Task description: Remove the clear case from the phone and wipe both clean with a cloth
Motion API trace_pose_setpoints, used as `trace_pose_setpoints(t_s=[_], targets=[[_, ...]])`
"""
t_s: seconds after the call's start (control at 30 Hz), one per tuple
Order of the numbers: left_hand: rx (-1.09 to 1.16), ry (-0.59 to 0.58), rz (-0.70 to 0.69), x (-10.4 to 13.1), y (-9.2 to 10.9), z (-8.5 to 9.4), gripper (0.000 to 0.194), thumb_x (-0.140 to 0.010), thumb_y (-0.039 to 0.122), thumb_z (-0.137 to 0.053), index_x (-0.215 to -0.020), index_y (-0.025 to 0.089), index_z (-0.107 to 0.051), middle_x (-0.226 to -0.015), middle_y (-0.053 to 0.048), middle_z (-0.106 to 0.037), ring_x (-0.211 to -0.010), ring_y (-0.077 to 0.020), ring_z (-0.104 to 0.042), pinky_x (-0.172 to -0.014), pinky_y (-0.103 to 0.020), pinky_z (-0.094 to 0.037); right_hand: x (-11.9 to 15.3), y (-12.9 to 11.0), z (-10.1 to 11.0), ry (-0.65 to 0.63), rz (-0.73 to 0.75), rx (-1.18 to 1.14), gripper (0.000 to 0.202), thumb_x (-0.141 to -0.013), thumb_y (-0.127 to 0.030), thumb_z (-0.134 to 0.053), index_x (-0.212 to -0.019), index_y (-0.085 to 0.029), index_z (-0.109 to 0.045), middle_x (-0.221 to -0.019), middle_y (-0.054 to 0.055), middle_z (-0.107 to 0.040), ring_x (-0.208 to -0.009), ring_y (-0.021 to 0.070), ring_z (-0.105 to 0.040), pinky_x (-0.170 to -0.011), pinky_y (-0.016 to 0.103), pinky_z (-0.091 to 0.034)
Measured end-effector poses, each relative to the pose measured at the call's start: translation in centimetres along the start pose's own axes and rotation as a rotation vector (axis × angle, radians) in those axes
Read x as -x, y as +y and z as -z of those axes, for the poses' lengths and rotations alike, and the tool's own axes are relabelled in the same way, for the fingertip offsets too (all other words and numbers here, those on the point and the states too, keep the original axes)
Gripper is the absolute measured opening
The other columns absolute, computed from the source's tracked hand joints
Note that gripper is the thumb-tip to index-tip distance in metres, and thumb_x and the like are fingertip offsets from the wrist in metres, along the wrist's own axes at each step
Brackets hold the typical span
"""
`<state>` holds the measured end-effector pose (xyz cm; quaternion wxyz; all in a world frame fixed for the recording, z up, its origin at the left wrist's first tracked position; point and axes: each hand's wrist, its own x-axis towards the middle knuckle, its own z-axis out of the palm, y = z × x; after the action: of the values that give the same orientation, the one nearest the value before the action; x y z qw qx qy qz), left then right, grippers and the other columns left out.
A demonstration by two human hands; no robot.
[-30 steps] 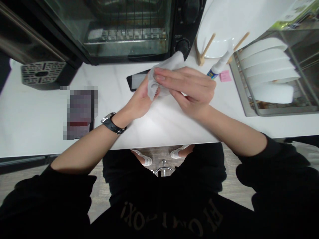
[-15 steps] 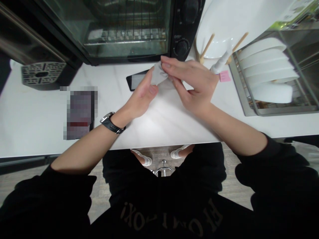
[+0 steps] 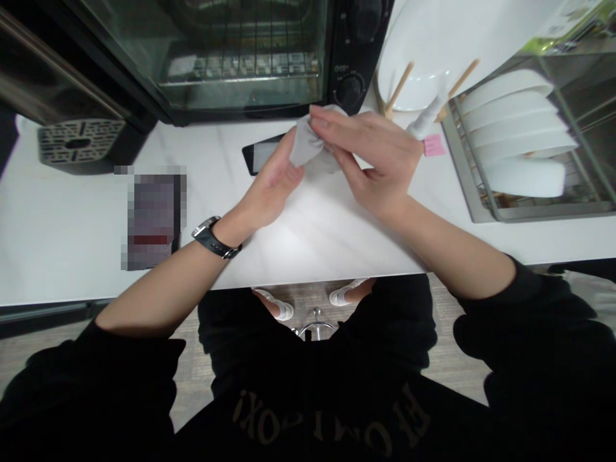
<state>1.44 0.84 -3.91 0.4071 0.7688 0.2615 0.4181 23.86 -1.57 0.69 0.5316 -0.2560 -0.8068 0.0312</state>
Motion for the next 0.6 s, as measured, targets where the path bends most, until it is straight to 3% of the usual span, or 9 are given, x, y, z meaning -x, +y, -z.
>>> trace_pose_setpoints(t_s=[0.1,0.23,0.33,0.47,0.6], targets=[[0.086,0.004,-0.067,-0.1,-0.5,0.0,0.094,-0.093,0.099,-0.043,-0.167,0.042,-0.046,-0.168,0.002,-0.058,-0.17,-0.0318,-0.04,-0.146,-0.048,-0.032,-0.2,0.7,-0.2,0.037,-0.026,0.015,0.042,-0.117,-0.048,-0.044,-0.138,-0.036,-0.078,-0.144,-0.004,-0.079,-0.126,0.0195,-0.081,-0.11,0.039,-0.069],[0.082,-0.003,-0.081,-0.4,-0.7,0.1,0.093,-0.09,0.101,-0.046,-0.164,0.046,-0.051,-0.166,0.002,-0.058,-0.171,-0.031,-0.039,-0.147,-0.047,-0.029,-0.2,0.4,-0.4,0.136,0.026,0.04,0.035,-0.115,-0.04,-0.051,-0.136,-0.038,-0.079,-0.139,-0.004,-0.081,-0.117,0.0166,-0.083,-0.103,0.032,-0.071],[0.076,-0.01,-0.054,-0.5,0.0,0.0,0.093,-0.086,0.104,-0.047,-0.158,0.046,-0.057,-0.164,0.002,-0.06,-0.171,-0.0316,-0.038,-0.146,-0.046,-0.029,-0.2,-0.1,-0.3,0.183,-0.036,0.022,0.032,-0.114,-0.036,-0.055,-0.134,-0.038,-0.08,-0.136,-0.003,-0.083,-0.121,0.0172,-0.082,-0.103,0.03,-0.07],[0.072,-0.015,-0.048,-0.6,0.6,-0.1,0.092,-0.088,0.103,-0.044,-0.159,0.045,-0.056,-0.163,0.002,-0.06,-0.169,-0.0331,-0.041,-0.145,-0.049,-0.032,-0.2,-0.4,-0.1,0.117,-0.063,-0.008,0.036,-0.115,-0.043,-0.05,-0.135,-0.037,-0.079,-0.141,-0.001,-0.081,-0.121,0.0195,-0.082,-0.105,0.033,-0.071],[0.041,-0.027,-0.071,0.0,-0.2,0.1,0.091,-0.091,0.101,-0.046,-0.159,0.042,-0.055,-0.165,0.001,-0.058,-0.169,-0.0354,-0.042,-0.144,-0.054,-0.033,0.2,-0.7,-0.3,0.082,0.084,0.005,0.037,-0.114,-0.036,-0.049,-0.142,-0.038,-0.075,-0.143,-0.003,-0.08,-0.111,0.016,-0.084,-0.097,0.03,-0.072]])
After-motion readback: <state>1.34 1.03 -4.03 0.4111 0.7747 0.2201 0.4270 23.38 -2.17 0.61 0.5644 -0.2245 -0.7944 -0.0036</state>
